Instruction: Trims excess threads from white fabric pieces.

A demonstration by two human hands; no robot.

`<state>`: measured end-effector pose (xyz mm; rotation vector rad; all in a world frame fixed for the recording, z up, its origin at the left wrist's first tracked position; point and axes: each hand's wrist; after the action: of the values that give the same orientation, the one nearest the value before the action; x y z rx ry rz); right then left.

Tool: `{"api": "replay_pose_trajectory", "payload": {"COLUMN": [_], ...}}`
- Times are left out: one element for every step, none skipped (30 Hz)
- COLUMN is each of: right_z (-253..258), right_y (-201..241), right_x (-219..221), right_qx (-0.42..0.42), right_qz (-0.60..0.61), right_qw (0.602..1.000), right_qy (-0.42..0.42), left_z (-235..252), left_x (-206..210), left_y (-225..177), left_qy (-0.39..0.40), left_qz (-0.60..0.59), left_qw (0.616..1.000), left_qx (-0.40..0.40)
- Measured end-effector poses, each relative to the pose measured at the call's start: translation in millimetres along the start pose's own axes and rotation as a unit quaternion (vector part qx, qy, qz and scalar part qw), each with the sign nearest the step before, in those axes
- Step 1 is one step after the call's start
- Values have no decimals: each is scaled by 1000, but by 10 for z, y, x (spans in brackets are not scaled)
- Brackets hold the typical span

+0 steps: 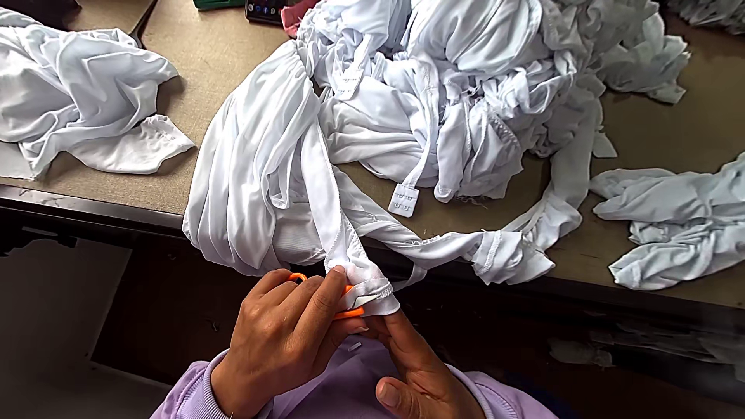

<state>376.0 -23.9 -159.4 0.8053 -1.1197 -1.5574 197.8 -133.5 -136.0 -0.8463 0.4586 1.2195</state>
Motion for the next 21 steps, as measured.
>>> {"api": "replay_pose_trajectory", "payload": {"right_z": [1, 3, 5, 8, 15, 20, 21, 21, 18, 17, 18, 20, 21, 22, 26, 31, 33, 33, 34, 35, 36], "right_y": [-2, -2, -2, -1, 0, -2, -5, -7, -5, -3, -1, 1, 3, 6, 9, 10, 10, 10, 11, 12, 12], "right_x": [0, 3, 6, 9, 7, 4, 4, 3, 3, 3, 2, 2, 1, 0, -1, -1, 1, 2, 5, 7, 9], "right_qx": [0, 1, 1, 1, 1, 1, 0, 1, 2, 3, 3, 2, 0, -1, -1, -1, -1, -1, 0, 1, 2], "right_qz": [-2, -2, -1, 1, 2, 2, 1, -1, -2, -2, -2, 0, 3, 7, 12, 17, 22, 24, 25, 26, 29], "right_qw": [1000, 1000, 1000, 1000, 1000, 1000, 1000, 1000, 1000, 1000, 1000, 1000, 1000, 1000, 1000, 1000, 1000, 1000, 1000, 1000, 1000], "right_qy": [-1, -2, -4, -7, -7, -7, -7, -6, -4, -3, -3, -4, -4, -4, -2, 0, -1, -1, -1, 0, 0], "left_z": [0, 0, -2, -4, -8, -12, -13, -15, -16, -17, -16, -16, -18, -21, -24, -26, -28, -28, -27, -26, -24], "left_x": [-1, -2, -4, -7, -9, -11, -10, -6, -1, 3, 5, 5, 6, 7, 8, 7, 5, 4, 2, 1, 1], "left_y": [4, 8, 14, 22, 29, 35, 37, 36, 33, 29, 28, 30, 34, 37, 39, 37, 33, 29, 28, 28, 29], "left_qy": [-1, -3, -3, -2, -1, 0, 0, -1, -1, -2, -3, -3, -4, -5, -5, -5, -6, -7, -9, -11, -12], "left_qz": [0, 1, 2, 3, 3, 3, 3, 4, 3, 1, 0, 0, 1, 1, 0, 0, 0, -2, -2, -3, -4], "left_qw": [1000, 1000, 1000, 1000, 1000, 1000, 1000, 1000, 1000, 1000, 1000, 1000, 1000, 1000, 1000, 1000, 1000, 1000, 1000, 1000, 1000], "left_qx": [-1, -1, -2, -2, -2, -2, -3, -4, -3, -4, -4, -3, -4, -4, -4, -4, -4, -4, -3, -2, -2]}}
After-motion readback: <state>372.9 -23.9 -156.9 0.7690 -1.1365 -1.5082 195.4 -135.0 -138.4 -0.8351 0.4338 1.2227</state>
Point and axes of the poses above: each hand's wrist, its own z-axis towards the middle knuckle, its own x-axis out of the palm, y = z × x, and after that the axes turned 1 degree about y, right-handed
